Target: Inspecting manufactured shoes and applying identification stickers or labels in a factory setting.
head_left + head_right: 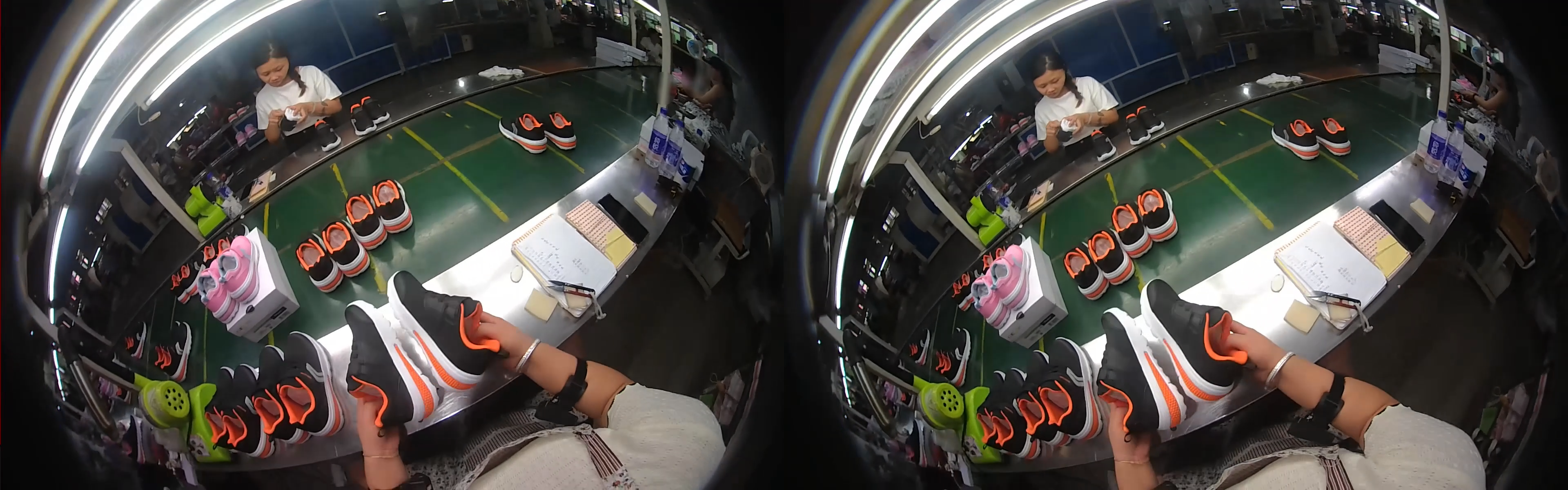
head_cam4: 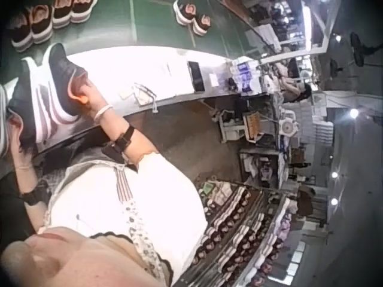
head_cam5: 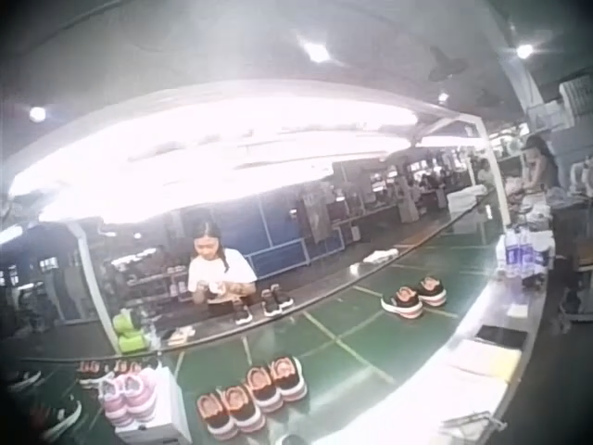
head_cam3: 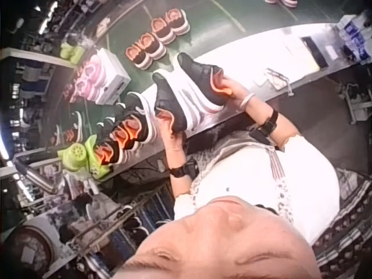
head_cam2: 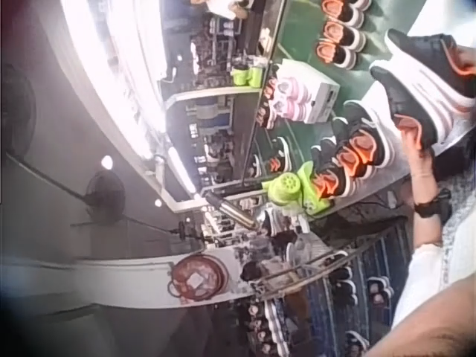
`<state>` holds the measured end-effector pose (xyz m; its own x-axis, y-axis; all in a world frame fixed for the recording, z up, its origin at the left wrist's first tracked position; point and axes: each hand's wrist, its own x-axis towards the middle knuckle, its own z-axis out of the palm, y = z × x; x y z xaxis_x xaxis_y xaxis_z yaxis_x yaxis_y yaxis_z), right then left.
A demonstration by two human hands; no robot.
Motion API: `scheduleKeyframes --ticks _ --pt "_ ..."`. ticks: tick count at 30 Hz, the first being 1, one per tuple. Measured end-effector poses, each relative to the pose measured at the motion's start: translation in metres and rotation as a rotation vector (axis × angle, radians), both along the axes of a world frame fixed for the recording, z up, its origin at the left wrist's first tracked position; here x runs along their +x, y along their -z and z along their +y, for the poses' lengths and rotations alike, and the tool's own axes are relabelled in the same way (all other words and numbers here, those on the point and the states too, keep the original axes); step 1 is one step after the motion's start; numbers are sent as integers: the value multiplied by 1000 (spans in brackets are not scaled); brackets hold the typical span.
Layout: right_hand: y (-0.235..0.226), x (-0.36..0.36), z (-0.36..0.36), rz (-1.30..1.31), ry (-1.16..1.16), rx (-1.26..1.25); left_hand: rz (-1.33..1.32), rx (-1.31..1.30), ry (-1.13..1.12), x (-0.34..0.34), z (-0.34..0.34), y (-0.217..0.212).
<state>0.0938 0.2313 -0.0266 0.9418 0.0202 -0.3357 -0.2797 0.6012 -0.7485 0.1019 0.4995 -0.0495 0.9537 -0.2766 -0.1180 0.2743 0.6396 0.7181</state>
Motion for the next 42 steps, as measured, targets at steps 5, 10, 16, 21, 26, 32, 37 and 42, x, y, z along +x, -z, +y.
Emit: scheduleKeyframes --ticks 5,10,16,21,26,32,37,42 --pt "2 -9 5 -107 -126 375 273 -295 0 -10 -5 13" --pt "1 -11 14 -47 -149 491 230 -405 37 -16 -14 3" --pt "6 -12 23 -54 -186 506 223 -372 48 -18 -13 4" --pt "9 -15 27 -36 -203 672 207 -388 50 -20 -12 7" --pt "16 -16 29 -61 -164 579 240 -464 79 -21 -7 6" --pt "23 -14 31 -69 -162 609 211 -458 95 -22 6 16" --pt "23 -14 33 -25 -138 594 279 -409 29 -21 14 22" --pt "22 -14 34 35 -101 440 264 -399 10 -21 20 19"
